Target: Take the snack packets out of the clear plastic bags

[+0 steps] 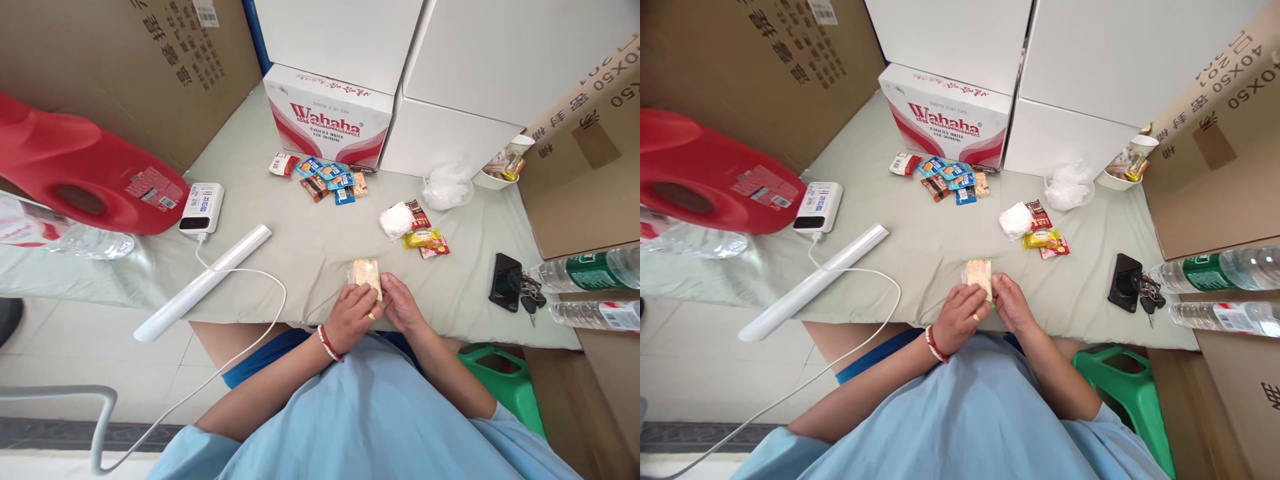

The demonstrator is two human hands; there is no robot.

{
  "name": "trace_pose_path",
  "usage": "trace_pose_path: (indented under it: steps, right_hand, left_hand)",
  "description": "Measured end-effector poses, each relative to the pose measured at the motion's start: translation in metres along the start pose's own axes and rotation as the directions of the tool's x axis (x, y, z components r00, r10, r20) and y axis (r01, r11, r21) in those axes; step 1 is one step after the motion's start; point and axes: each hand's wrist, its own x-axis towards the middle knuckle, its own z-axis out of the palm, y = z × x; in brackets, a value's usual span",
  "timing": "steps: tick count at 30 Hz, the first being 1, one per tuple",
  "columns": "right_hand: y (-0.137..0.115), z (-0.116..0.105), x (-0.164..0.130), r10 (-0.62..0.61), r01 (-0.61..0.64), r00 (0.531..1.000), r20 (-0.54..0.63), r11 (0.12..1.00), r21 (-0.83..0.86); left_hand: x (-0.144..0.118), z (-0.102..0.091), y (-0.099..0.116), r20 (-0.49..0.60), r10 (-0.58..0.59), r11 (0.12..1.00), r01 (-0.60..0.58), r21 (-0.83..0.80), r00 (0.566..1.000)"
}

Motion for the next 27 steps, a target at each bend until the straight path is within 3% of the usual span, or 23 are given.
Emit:
trace_pose_path:
  steps: [3, 5, 6, 7, 9, 10, 11, 13, 16, 18, 20, 22, 24, 25, 27]
  right_hand:
    - [0.005, -0.016, -0.001, -0.017, 0.013, 0.997, -0.074, 0.999, -0.052]
    - [0.006, -0.027, -0.001, -0.072, 0.061, 0.991, -0.111, 0.993, -0.097]
    - [0.006, -0.031, -0.001, -0.102, 0.088, 0.988, -0.120, 0.990, -0.112]
    - [0.006, -0.036, -0.001, -0.127, 0.113, 0.984, -0.122, 0.986, -0.121]
    - [0.005, -0.041, -0.002, -0.153, 0.141, 0.983, -0.097, 0.982, -0.127]
    - [0.004, -0.043, -0.002, -0.157, 0.147, 0.985, -0.071, 0.981, -0.128]
    - [0.004, -0.043, -0.002, -0.159, 0.153, 0.986, -0.040, 0.980, -0.129]
    - [0.003, -0.043, -0.003, -0.164, 0.167, 0.986, 0.035, 0.977, -0.130]
    - [0.003, -0.045, -0.006, -0.143, 0.160, 0.979, 0.146, 0.981, -0.113]
    - [0.001, -0.049, -0.006, -0.120, 0.141, 0.975, 0.185, 0.985, -0.104]
    - [-0.005, -0.060, -0.002, -0.134, 0.157, 0.977, 0.163, 0.978, -0.134]
    - [-0.019, -0.080, 0.008, -0.196, 0.207, 0.978, 0.069, 0.956, -0.208]
    - [-0.044, -0.111, 0.025, -0.291, 0.257, 0.952, -0.099, 0.930, -0.262]
    - [-0.060, -0.132, 0.037, -0.340, 0.281, 0.919, -0.202, 0.921, -0.270]
    - [-0.098, -0.181, 0.068, -0.425, 0.331, 0.811, -0.401, 0.900, -0.285]
  left_hand:
    - [-0.007, 0.012, 0.012, 0.147, 0.092, 0.981, -0.065, -0.183, 0.985]
    - [-0.008, 0.013, 0.013, 0.130, -0.017, 0.943, 0.059, -0.327, 0.991]
    - [-0.006, 0.013, 0.011, 0.096, -0.157, 0.905, 0.182, -0.385, 0.983]
    - [-0.003, 0.012, 0.010, 0.071, -0.340, 0.833, 0.335, -0.441, 0.938]
    - [0.007, 0.012, 0.005, 0.111, -0.666, 0.567, 0.598, -0.567, 0.737]
    - [0.014, 0.013, 0.003, 0.182, -0.747, 0.410, 0.660, -0.630, 0.639]
    - [0.020, 0.014, 0.002, 0.265, -0.773, 0.271, 0.679, -0.683, 0.576]
    - [0.032, 0.017, 0.003, 0.390, -0.746, 0.085, 0.658, -0.748, 0.540]
    - [0.045, 0.022, 0.009, 0.449, -0.725, -0.010, 0.644, -0.765, 0.522]
    - [0.050, 0.024, 0.011, 0.473, -0.708, -0.003, 0.667, -0.745, 0.525]
    - [0.052, 0.027, 0.006, 0.464, -0.681, 0.098, 0.699, -0.709, 0.567]
    - [0.048, 0.027, -0.004, 0.385, -0.672, 0.327, 0.720, -0.612, 0.632]
    - [0.038, 0.025, -0.018, 0.254, -0.655, 0.593, 0.692, -0.412, 0.712]
    - [0.029, 0.022, -0.025, 0.184, -0.616, 0.711, 0.641, -0.289, 0.766]
    - [0.008, 0.016, -0.038, 0.087, -0.493, 0.864, 0.499, -0.066, 0.866]
